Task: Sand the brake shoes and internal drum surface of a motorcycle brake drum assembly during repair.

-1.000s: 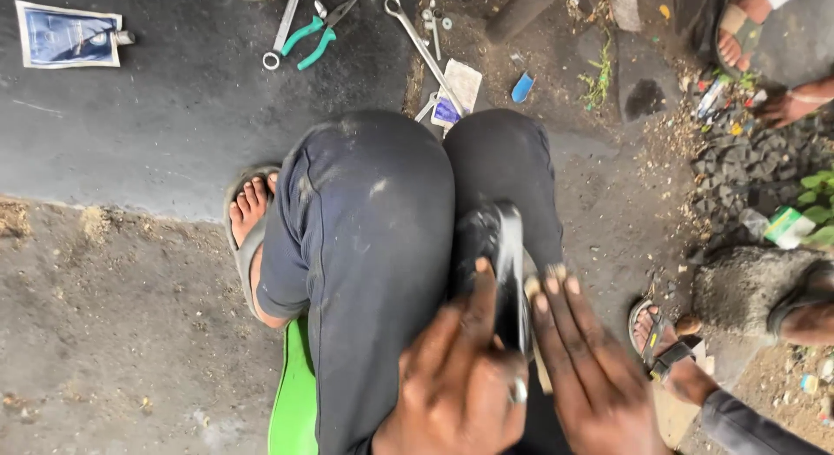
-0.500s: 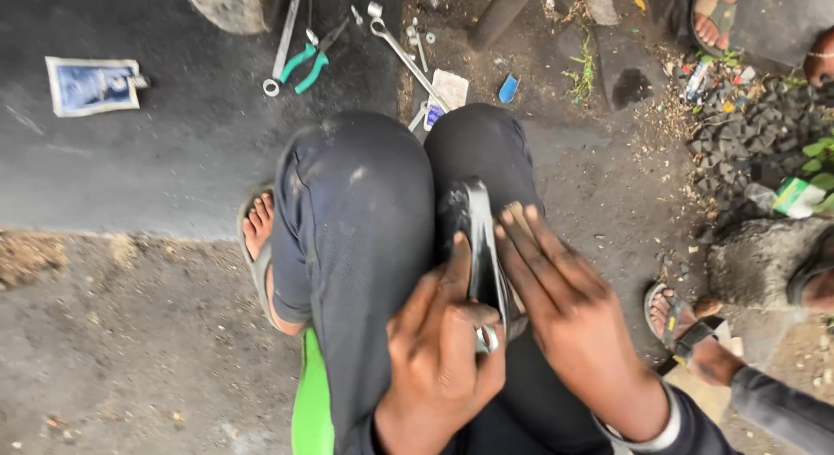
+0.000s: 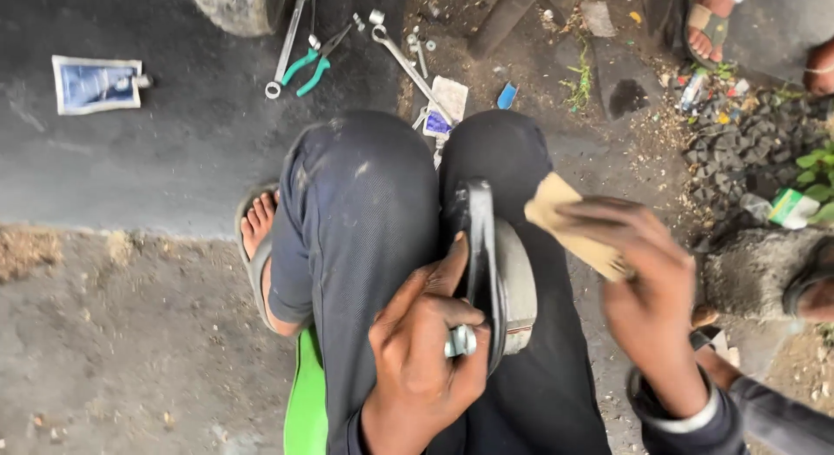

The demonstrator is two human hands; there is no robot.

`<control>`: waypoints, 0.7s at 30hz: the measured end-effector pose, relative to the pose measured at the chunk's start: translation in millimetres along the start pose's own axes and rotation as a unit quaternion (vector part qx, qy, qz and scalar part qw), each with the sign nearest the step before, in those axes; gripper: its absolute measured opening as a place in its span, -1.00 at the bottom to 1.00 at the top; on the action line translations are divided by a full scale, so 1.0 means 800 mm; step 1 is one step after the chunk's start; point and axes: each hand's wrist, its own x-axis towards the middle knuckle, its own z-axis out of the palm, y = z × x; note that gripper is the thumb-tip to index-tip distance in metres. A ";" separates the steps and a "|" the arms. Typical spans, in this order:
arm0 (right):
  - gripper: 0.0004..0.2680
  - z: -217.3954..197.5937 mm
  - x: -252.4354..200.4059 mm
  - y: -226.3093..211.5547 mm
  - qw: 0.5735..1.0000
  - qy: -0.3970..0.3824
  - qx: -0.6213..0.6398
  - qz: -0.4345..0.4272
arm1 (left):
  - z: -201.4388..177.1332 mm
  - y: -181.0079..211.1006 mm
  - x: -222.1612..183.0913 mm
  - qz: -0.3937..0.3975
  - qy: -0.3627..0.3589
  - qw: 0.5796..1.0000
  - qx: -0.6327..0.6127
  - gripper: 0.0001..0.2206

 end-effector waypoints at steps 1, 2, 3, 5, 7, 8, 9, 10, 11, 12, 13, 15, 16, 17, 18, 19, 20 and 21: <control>-0.64 0.001 -0.006 0.016 1.000 -0.004 0.004 0.000 | -0.001 0.000 0.001 -0.004 0.001 1.000 0.004 -0.77; -0.69 0.001 -0.012 0.033 0.992 -0.009 0.125 0.015 | 0.000 0.000 0.004 -0.010 -0.007 1.000 -0.003 -0.77; -0.73 0.002 -0.021 0.049 0.969 -0.009 0.244 0.032 | 0.000 0.001 0.006 -0.014 -0.019 1.000 -0.011 -0.77; -0.78 0.008 -0.007 0.053 0.960 -0.050 0.276 0.003 | 0.000 -0.001 0.006 -0.016 -0.023 0.999 -0.015 -0.76; -0.81 0.006 0.007 0.050 0.948 -0.091 0.304 -0.029 | 0.003 -0.004 0.007 -0.017 -0.023 0.999 -0.020 -0.76; -0.81 0.001 0.014 0.045 0.965 -0.122 0.224 -0.056 | 0.005 -0.004 0.007 -0.011 -0.019 1.000 -0.019 -0.76; -0.79 -0.004 0.022 0.040 0.975 -0.153 0.142 -0.083 | 0.006 -0.004 0.008 -0.008 -0.014 1.000 -0.017 -0.76; -0.79 -0.010 0.026 0.028 0.974 -0.155 0.144 -0.083 | 0.008 -0.004 0.012 -0.010 -0.013 1.000 -0.015 -0.76; -0.77 -0.016 0.030 0.016 0.980 -0.158 0.045 -0.111 | 0.009 -0.004 0.014 0.001 -0.012 1.000 -0.005 -0.77; -0.73 -0.023 0.032 0.003 0.976 -0.158 -0.056 -0.138 | 0.010 -0.004 0.016 0.012 -0.010 1.000 0.004 -0.78; -0.73 -0.020 0.031 -0.003 0.976 -0.159 -0.053 -0.138 | 0.011 -0.004 0.016 0.009 -0.011 1.000 0.006 -0.78; -0.66 -0.016 0.028 -0.015 0.962 -0.151 -0.165 -0.155 | 0.014 -0.005 0.016 0.009 -0.013 1.000 0.024 -0.81; -0.66 -0.014 0.033 -0.007 0.963 -0.150 -0.164 -0.154 | 0.015 -0.007 0.016 0.009 -0.014 1.000 0.025 -0.81; -0.69 -0.012 0.038 0.000 0.969 -0.140 -0.136 -0.150 | 0.015 -0.008 0.015 0.012 -0.011 0.999 0.031 -0.81; -0.71 -0.010 0.043 0.007 0.975 -0.130 -0.108 -0.146 | 0.015 -0.010 0.014 0.014 -0.008 0.999 0.037 -0.81; -0.71 -0.006 0.051 0.016 0.975 -0.131 -0.106 -0.147 | 0.015 -0.007 0.014 0.013 -0.007 0.999 0.039 -0.81; -0.77 -0.002 0.059 0.025 0.982 -0.110 -0.028 -0.153 | 0.014 -0.003 0.014 0.005 -0.005 0.999 0.045 -0.79; -0.84 0.001 0.067 0.034 0.982 -0.089 0.051 -0.158 | 0.014 0.000 0.014 -0.004 -0.003 0.999 0.050 -0.77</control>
